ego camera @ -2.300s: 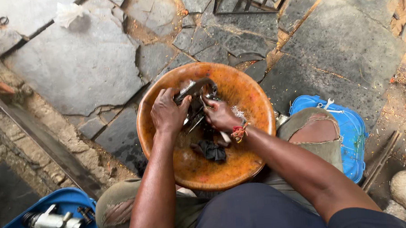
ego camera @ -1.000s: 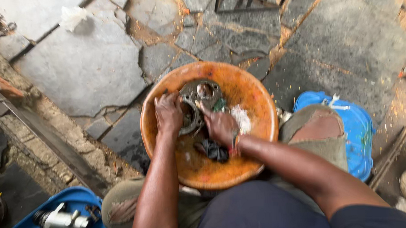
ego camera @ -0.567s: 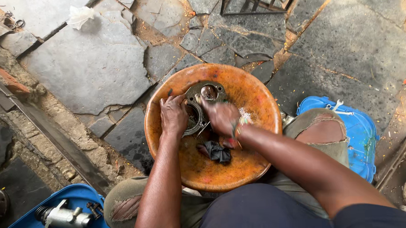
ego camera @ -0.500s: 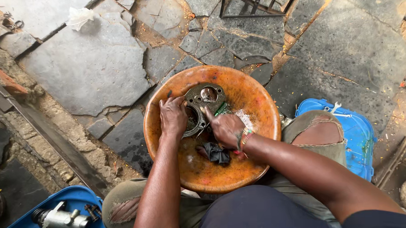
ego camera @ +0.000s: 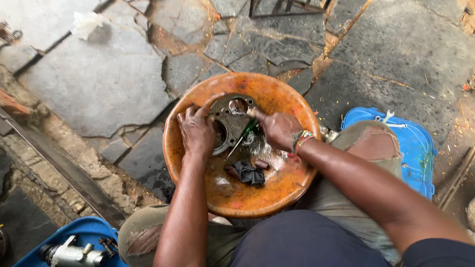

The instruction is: The person scrubs a metal mechanical part inside an orange basin using a brush and a cloth. The person repeatedly scrubs the part, dips it in the basin, and wipes it with a cloth. The person also picks up a bottle of liquid from the ground.

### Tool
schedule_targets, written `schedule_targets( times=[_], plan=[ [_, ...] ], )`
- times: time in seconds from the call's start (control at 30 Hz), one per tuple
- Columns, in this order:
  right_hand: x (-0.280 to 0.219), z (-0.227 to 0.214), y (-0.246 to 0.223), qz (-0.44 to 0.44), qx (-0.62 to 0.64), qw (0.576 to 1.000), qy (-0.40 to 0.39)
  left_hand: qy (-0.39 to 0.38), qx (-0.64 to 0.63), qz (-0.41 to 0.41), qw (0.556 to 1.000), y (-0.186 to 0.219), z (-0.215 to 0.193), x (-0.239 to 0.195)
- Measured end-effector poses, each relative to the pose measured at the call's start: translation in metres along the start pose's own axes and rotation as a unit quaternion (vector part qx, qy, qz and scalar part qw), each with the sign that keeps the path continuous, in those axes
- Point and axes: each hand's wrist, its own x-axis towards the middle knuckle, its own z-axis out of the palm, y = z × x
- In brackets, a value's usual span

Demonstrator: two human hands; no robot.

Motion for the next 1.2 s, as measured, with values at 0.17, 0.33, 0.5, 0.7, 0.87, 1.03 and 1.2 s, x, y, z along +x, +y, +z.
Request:
schedule_targets(
  times=[0.17, 0.33, 0.5, 0.7, 0.87, 1.03, 1.2],
  plan=[
    [-0.009, 0.057, -0.032, 0.020, 0.162, 0.986, 0.016, -0.162, 0.047, -0.057, 0.984, 0.044, -0.042, -0.018],
    [0.023, 0.038, 0.004, 0.064, 0.120, 0.990, 0.025, -0.239, 0.150, 0.031, 0.959, 0.023, -0.022, -0.033],
    [0.017, 0.030, -0.003, 0.047, 0.168, 0.982, 0.068, -0.264, 0.196, 0.051, 0.943, 0.028, -0.022, -0.043],
    [-0.038, 0.001, -0.028, -0.078, 0.350, 0.934, 0.015, -0.247, -0.023, -0.053, 0.967, 0.043, -0.044, -0.043],
    [-0.023, -0.028, -0.010, -0.029, 0.313, 0.942, 0.118, -0.175, -0.188, -0.110, 0.960, 0.022, -0.025, -0.032],
    [-0.021, -0.011, -0.028, -0.289, 0.206, 0.863, 0.361, -0.122, -0.213, -0.127, 0.961, 0.005, -0.024, -0.018],
    [0.004, -0.016, -0.024, -0.136, 0.245, 0.930, 0.239, -0.126, -0.181, -0.163, 0.962, 0.006, -0.022, -0.016]
  ],
)
